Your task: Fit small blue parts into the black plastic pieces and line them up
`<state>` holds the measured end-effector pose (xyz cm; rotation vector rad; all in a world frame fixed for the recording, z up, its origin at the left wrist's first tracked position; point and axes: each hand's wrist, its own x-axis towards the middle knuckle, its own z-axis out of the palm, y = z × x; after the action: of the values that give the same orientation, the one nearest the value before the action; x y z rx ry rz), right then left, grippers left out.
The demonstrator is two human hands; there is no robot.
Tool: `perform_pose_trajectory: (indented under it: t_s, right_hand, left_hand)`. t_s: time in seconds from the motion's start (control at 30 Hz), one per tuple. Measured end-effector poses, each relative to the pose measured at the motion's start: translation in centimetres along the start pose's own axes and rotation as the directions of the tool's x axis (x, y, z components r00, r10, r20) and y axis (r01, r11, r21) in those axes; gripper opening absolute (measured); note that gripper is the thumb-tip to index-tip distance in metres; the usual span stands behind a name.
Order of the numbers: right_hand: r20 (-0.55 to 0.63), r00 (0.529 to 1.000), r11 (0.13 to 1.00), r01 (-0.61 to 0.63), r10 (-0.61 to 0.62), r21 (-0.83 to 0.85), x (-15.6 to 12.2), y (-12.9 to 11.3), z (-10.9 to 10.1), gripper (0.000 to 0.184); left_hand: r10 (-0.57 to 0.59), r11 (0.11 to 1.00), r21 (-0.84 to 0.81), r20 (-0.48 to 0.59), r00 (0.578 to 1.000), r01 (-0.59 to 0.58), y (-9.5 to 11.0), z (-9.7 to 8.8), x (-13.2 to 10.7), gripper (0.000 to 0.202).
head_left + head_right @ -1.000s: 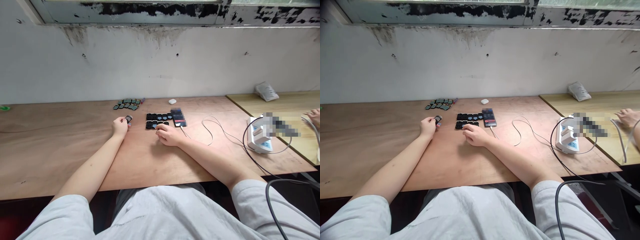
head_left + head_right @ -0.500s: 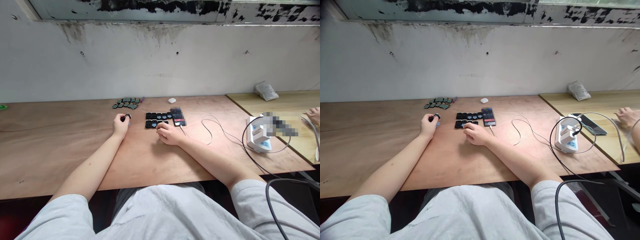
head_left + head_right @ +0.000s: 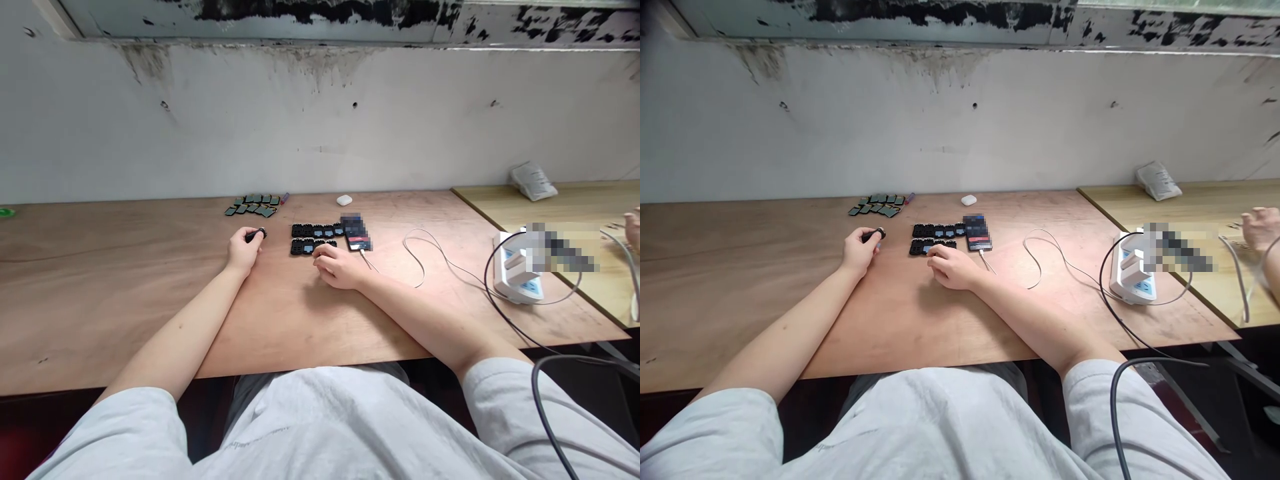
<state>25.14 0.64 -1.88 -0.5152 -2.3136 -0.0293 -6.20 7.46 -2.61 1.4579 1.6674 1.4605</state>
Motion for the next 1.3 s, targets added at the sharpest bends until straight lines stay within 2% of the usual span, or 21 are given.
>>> perform_pose_trajectory:
  t_s: [0.2,0.37,0.43,0.5,0.57,0.63,0.73,0.83,0.93,1.03,1.17,1.3]
  right_hand:
    - [-0.02,1.0,1.0,0.019,-0.019,-0.002,0.0,0.1,0.1,0.017]
    - [0.015,1.0,1.0,-0.01,0.01,-0.003,-0.1,0.2,0.1,0.017]
    - [0.02,1.0,1.0,-0.014,0.014,0.002,-0.1,0.2,0.1,0.017]
    - [0.019,1.0,1.0,-0.013,0.013,0.003,0.0,0.2,0.0,0.017]
    - [0.018,1.0,1.0,-0.01,0.01,0.005,0.0,0.2,0.0,0.017]
    - [0.023,1.0,1.0,-0.01,0.01,0.008,0.0,0.2,0.1,0.017]
    - [0.038,0.999,1.0,-0.021,0.021,0.011,0.0,0.2,0.1,0.017]
    - [0.052,0.998,0.999,-0.035,0.035,0.01,0.0,0.2,0.2,0.018]
    - [0.069,0.996,0.999,-0.046,0.047,-0.019,0.0,0.3,0.3,0.018]
    - [0.091,0.992,0.992,-0.079,0.087,-0.094,0.0,0.3,0.4,0.017]
    - [0.084,0.978,0.965,-0.169,0.189,-0.198,-0.1,0.5,0.4,0.016]
    - [0.021,0.954,0.916,-0.282,0.3,-0.285,-0.4,1.2,0.4,0.012]
  left_hand:
    - [-0.096,0.949,-0.296,0.044,0.994,0.104,0.6,0.0,0.0,0.041]
    - [-0.168,0.919,-0.352,0.06,0.984,0.178,0.9,-0.3,0.3,0.038]
    - [-0.105,0.954,-0.277,0.056,0.993,0.116,0.8,-0.4,0.1,0.036]
    - [0.057,0.995,-0.089,0.055,0.997,-0.052,0.8,-0.5,-0.2,0.035]
    - [0.277,0.943,0.16,0.115,0.954,-0.293,0.8,-0.4,-0.9,0.034]
    - [0.432,0.797,0.352,0.236,0.871,-0.491,0.9,0.0,-1.5,0.034]
    - [0.473,0.626,0.47,0.405,0.782,-0.622,1.2,0.9,-2.3,0.034]
    - [0.464,0.557,0.457,0.521,0.716,-0.693,1.5,1.5,-2.7,0.031]
    - [0.478,0.541,0.394,0.584,0.657,-0.743,1.7,1.4,-2.9,0.034]
    - [0.483,0.552,0.335,0.618,0.621,-0.763,1.8,1.2,-3.0,0.037]
    - [0.502,0.608,0.257,0.609,0.614,-0.751,2.0,1.1,-3.2,0.038]
    - [0.508,0.655,0.198,0.599,0.619,-0.729,2.1,1.0,-3.4,0.031]
